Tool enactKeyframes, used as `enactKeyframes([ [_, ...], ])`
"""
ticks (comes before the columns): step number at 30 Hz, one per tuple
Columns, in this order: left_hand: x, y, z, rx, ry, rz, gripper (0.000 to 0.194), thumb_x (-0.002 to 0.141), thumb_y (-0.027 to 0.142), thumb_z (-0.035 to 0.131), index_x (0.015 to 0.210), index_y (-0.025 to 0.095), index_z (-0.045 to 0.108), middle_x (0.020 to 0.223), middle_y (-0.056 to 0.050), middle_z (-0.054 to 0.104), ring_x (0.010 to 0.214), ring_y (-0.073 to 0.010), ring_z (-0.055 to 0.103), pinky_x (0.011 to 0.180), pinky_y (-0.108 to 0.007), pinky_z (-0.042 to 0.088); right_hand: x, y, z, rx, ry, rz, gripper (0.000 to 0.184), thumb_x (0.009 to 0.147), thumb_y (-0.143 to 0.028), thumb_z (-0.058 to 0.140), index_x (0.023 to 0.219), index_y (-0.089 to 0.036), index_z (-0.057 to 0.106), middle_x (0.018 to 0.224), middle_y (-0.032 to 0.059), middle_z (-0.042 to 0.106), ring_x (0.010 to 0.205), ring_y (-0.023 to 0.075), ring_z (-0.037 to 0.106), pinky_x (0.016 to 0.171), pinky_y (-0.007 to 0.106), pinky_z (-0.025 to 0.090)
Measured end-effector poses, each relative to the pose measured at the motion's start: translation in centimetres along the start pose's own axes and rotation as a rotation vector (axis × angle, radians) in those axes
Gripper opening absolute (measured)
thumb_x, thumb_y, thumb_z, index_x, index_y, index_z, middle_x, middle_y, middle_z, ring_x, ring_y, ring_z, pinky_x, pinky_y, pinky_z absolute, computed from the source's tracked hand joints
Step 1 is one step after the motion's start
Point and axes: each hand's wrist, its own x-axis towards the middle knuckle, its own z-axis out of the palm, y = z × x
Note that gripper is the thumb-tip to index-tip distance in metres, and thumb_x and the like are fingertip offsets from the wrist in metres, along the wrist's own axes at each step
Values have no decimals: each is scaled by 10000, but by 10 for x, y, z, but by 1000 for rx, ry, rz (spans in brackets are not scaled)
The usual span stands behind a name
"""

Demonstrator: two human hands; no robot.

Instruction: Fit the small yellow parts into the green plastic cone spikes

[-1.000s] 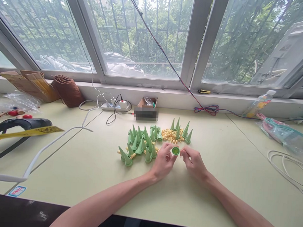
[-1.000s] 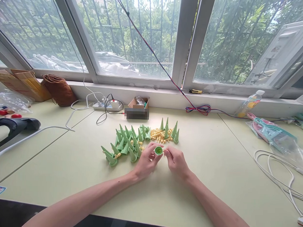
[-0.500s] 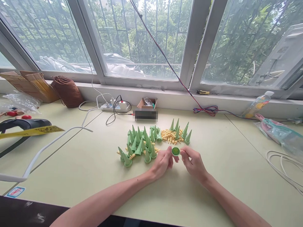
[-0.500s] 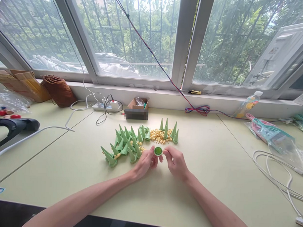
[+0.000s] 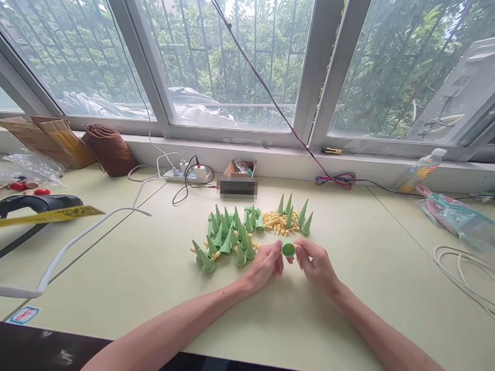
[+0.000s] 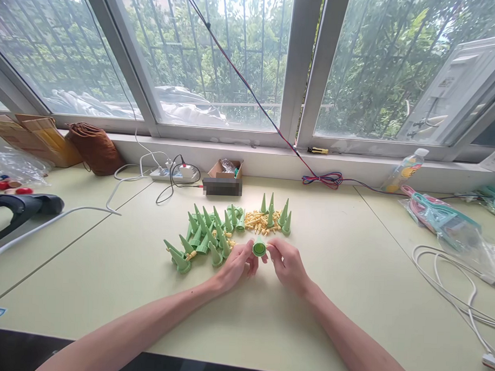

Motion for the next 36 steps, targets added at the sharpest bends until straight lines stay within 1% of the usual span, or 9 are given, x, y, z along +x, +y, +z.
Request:
enactKeyframes([
  [5,0,0,0,-32,43,-7,727,918,716,346,674,110,664,455,-16,496,404,-111,433,456,-252,338,-1,-2,1,-54,-16,-43,299,1035,-297,395,796,-208,550,673,-5,511,549,128,465,549,255,402],
  [9,0,1,-1,-33,38,-5,709,918,705,366,687,106,665,460,-14,502,406,-108,435,455,-249,340,0,-3,0,-84,-27,-84,300,1036,-267,395,783,-206,544,728,10,530,589,129,477,566,254,397],
  [13,0,1,-1,-19,19,1,618,909,679,438,742,113,621,483,-4,517,412,-106,443,445,-239,332,0,0,-2,-67,-1,-78,286,1031,-281,412,781,-205,528,686,-3,501,564,125,463,544,251,381],
  [17,0,-1,-1,9,-21,23,547,930,647,436,755,141,544,494,12,508,408,-96,439,432,-224,323,0,4,-3,-68,13,-61,300,1025,-294,423,747,-206,497,621,-24,466,536,123,446,540,252,373],
  [23,-1,-3,-1,86,-65,75,418,950,566,483,972,153,549,507,64,452,426,-92,462,439,-202,366,1,5,-4,-55,20,0,329,1024,-319,405,713,-214,437,586,-38,424,518,120,394,514,250,341],
  [26,-2,-1,1,120,-62,109,375,964,493,503,1111,154,563,611,46,489,467,-77,462,465,-201,415,2,6,-3,-49,35,7,348,1024,-331,395,695,-218,386,599,-42,387,525,116,359,517,247,336],
  [29,-2,-1,3,155,-46,177,347,971,422,510,1211,179,574,856,-21,557,529,-58,482,478,-196,451,2,8,-2,-48,32,21,365,1026,-350,382,686,-220,349,611,-43,364,527,113,339,509,245,324],
  [32,-1,-3,3,234,1,247,304,965,377,525,1195,209,631,1089,-72,526,600,-54,510,497,-200,491,1,9,-1,-58,24,43,374,1027,-365,373,684,-221,345,602,-43,365,521,114,353,508,248,326],
  [36,-2,-5,3,340,79,278,285,961,365,538,1180,244,675,1170,-78,496,635,-55,507,559,-222,542,1,8,0,-88,35,54,372,1028,-376,367,691,-219,375,595,-37,399,516,118,368,500,251,322],
])
